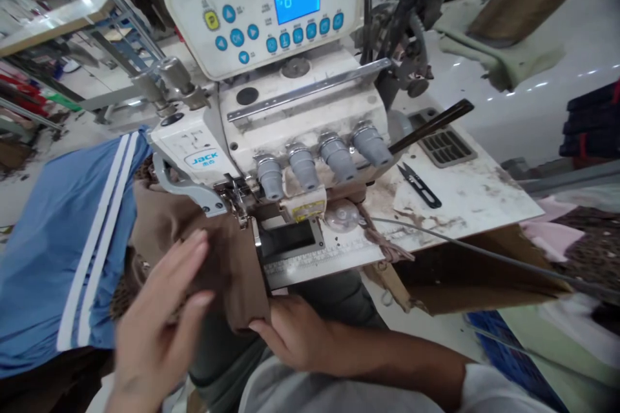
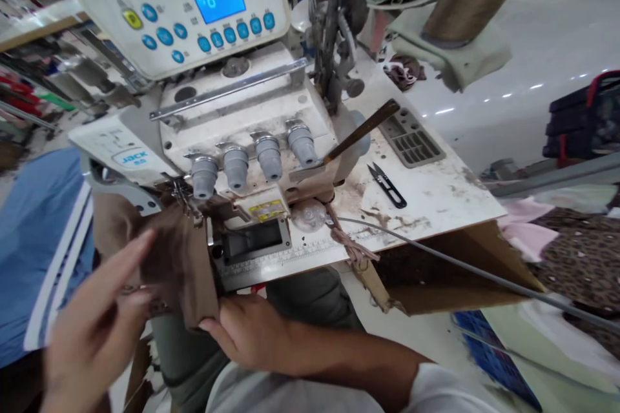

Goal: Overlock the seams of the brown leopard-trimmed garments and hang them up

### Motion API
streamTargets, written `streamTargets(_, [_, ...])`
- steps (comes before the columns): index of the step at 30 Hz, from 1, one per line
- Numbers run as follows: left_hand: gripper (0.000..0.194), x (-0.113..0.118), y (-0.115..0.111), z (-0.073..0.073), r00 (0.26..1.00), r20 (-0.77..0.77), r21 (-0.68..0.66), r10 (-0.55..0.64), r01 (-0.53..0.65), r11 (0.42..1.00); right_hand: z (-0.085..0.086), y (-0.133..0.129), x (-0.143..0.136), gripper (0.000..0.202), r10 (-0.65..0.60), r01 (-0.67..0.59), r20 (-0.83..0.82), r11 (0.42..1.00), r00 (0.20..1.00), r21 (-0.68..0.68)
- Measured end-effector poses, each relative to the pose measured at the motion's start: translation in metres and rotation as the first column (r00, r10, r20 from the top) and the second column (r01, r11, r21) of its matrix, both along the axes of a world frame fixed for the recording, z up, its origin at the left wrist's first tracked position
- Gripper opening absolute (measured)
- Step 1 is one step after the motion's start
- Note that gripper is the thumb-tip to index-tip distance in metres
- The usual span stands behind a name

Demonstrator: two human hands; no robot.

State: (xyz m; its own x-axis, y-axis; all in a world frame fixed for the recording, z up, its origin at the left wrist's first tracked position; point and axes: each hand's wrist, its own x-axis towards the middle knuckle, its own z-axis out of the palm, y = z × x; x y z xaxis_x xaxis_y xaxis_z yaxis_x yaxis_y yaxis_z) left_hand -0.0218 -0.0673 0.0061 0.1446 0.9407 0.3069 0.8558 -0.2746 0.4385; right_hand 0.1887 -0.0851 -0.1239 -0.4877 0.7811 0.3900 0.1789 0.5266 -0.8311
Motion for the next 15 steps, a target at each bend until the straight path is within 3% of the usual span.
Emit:
streamTargets(2, [0.057,0.017,0.022,-0.011,0.995,-0.074,-0.003,-0.060,0.060,0.998,0.002,0.000,0.002,0.040,-0.015,0.015,-0.003,1.000,1.000,0.001])
streamTargets(4, [0.053,0.024,0.045,-0.013,0.995,-0.095,-0.019,-0.037,0.036,0.999,0.007,0.001,0.005,0.038,-0.019,0.019,0.002,0.997,1.000,-0.075])
streamTargets(7, [0.043,0.020,0.072,-0.005,0.996,-0.091,-0.039,-0.004,0.000,0.999,0.015,0.005,0.006,0.033,0.012,-0.014,-0.009,0.983,1.000,-0.180])
streamTargets(11, [0.027,0.011,0.100,0.005,0.996,-0.082,-0.052,-0.022,0.018,0.998,0.021,0.010,0.004,0.035,-0.022,0.015,-0.046,0.989,0.999,-0.146])
streamTargets(15, [0.023,0.004,0.134,0.000,0.999,0.003,-0.065,-0.039,0.039,0.997,0.028,0.021,0.002,0.035,-0.079,0.072,-0.056,0.991,0.995,-0.113])
